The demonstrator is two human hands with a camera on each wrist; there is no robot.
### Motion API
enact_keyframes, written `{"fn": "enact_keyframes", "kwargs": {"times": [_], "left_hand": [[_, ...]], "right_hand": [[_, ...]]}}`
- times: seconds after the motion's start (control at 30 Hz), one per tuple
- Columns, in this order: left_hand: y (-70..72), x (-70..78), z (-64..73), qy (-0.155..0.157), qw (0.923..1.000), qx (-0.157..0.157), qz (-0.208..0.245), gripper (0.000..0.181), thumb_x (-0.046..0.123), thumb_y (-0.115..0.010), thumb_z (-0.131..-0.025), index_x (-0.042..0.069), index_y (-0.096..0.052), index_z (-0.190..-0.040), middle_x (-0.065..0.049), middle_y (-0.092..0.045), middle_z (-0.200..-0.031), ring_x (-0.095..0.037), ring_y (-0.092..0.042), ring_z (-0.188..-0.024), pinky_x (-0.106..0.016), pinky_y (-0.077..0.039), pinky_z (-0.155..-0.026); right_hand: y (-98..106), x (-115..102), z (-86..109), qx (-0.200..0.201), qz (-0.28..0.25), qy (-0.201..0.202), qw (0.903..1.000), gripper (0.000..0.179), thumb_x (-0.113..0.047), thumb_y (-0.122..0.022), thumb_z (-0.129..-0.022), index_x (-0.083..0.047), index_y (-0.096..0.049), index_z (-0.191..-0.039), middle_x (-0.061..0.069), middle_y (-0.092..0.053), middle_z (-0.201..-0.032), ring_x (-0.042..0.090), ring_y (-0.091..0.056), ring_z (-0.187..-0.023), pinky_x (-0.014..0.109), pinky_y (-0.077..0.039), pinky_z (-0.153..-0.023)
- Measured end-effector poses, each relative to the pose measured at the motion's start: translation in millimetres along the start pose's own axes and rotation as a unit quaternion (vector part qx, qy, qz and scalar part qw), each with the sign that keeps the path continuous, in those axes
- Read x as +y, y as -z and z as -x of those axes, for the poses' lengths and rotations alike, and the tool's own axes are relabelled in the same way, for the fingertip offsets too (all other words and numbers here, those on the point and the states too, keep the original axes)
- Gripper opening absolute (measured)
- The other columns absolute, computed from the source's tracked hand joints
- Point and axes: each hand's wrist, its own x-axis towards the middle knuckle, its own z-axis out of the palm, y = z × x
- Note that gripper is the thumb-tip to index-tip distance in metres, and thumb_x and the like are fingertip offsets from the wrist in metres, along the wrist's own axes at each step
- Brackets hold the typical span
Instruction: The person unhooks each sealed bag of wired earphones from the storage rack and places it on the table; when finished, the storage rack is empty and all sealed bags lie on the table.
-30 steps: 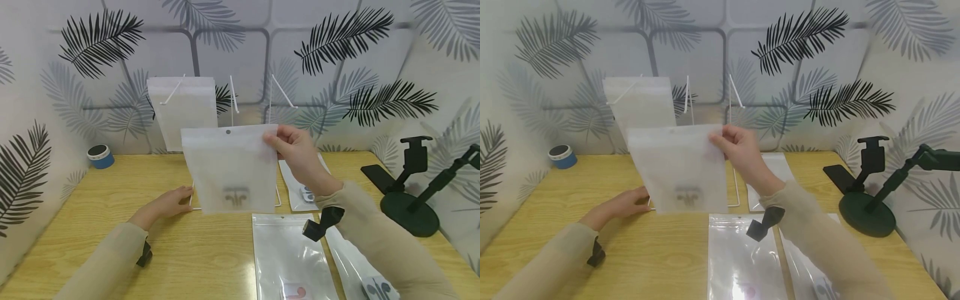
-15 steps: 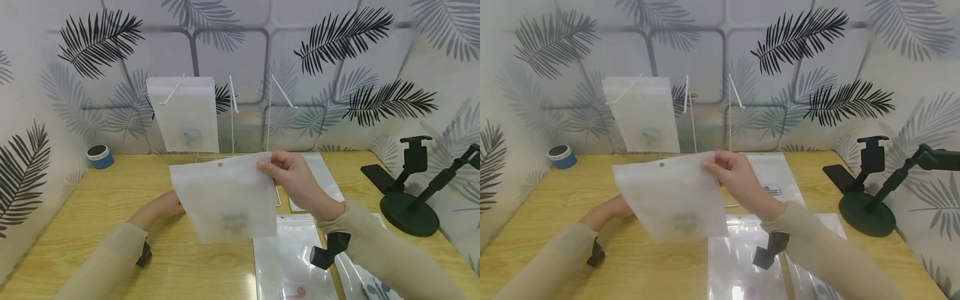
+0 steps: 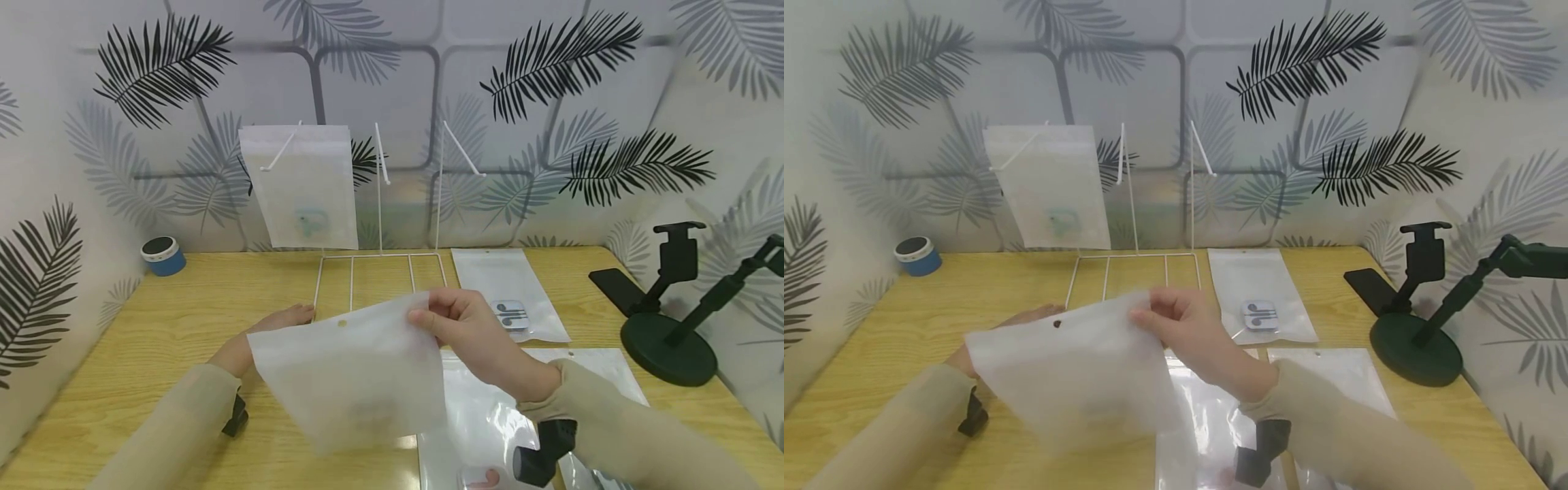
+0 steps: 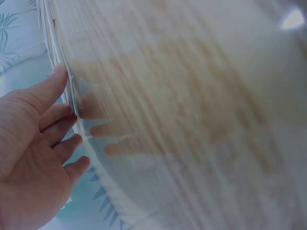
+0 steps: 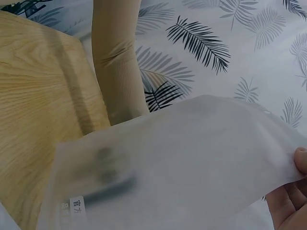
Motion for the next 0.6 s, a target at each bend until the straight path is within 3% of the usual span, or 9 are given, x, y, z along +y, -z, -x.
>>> {"fn": "enact_keyframes", "kwargs": {"times": [0.03,0.07,0.17,0.3,0.4,0.6], "left_hand": [[7.4,26.2,10.0,0.023,0.9997,-0.004,-0.006,0.075,0.049,-0.049,-0.092,-0.001,-0.028,-0.143,-0.021,-0.021,-0.147,-0.042,-0.009,-0.134,-0.06,-0.014,-0.103],[10.4,41.2,17.2,0.023,0.9997,0.006,-0.008,0.074,0.047,-0.05,-0.092,-0.004,-0.028,-0.142,-0.023,-0.022,-0.147,-0.043,-0.011,-0.134,-0.06,-0.016,-0.102],[14.6,66.2,29.2,0.03,0.9993,0.021,-0.008,0.07,0.035,-0.055,-0.093,-0.005,-0.027,-0.142,-0.023,-0.022,-0.146,-0.041,-0.012,-0.134,-0.056,-0.02,-0.103],[15.0,66.1,28.1,0.015,0.9992,0.023,-0.031,0.063,0.025,-0.057,-0.092,-0.008,-0.03,-0.14,-0.025,-0.025,-0.144,-0.043,-0.016,-0.132,-0.055,-0.023,-0.103],[15.6,66.9,27.8,0.01,0.9989,0.022,-0.04,0.062,0.022,-0.058,-0.092,-0.009,-0.032,-0.138,-0.026,-0.027,-0.143,-0.045,-0.017,-0.131,-0.055,-0.024,-0.102],[17.0,69.7,27.6,0.03,0.9993,0.015,-0.016,0.067,0.03,-0.058,-0.092,-0.008,-0.029,-0.14,-0.024,-0.024,-0.145,-0.044,-0.014,-0.133,-0.057,-0.02,-0.103]], "right_hand": [[-1,1,1.6,-0.002,-0.004,-0.003,1.0,0.006,0.0,-0.062,-0.085,-0.004,-0.066,-0.083,0.0,-0.063,-0.07,0.009,-0.054,-0.063,0.021,-0.046,-0.054],[-3,2,3.3,-0.005,-0.01,-0.006,0.9999,0.006,-0.001,-0.062,-0.085,-0.005,-0.067,-0.084,0.0,-0.064,-0.07,0.009,-0.055,-0.064,0.021,-0.046,-0.054],[-6,5,7.0,-0.011,-0.011,-0.007,0.9999,0.006,-0.001,-0.063,-0.085,0.004,-0.066,-0.086,-0.001,-0.064,-0.07,0.008,-0.055,-0.063,0.021,-0.047,-0.054],[-7,11,9.6,-0.008,-0.007,-0.013,0.9999,0.018,-0.003,-0.064,-0.085,0.013,-0.061,-0.092,-0.002,-0.065,-0.072,0.008,-0.056,-0.063,0.021,-0.047,-0.054],[-6,13,10.2,-0.005,-0.005,-0.015,0.9999,0.015,-0.003,-0.064,-0.085,0.011,-0.062,-0.092,-0.003,-0.065,-0.073,0.008,-0.055,-0.063,0.021,-0.047,-0.054],[-1,15,8.7,-0.004,0.022,0.006,0.9997,0.017,-0.004,-0.063,-0.086,0.012,-0.062,-0.092,-0.002,-0.064,-0.071,0.008,-0.054,-0.063,0.022,-0.047,-0.055]]}}
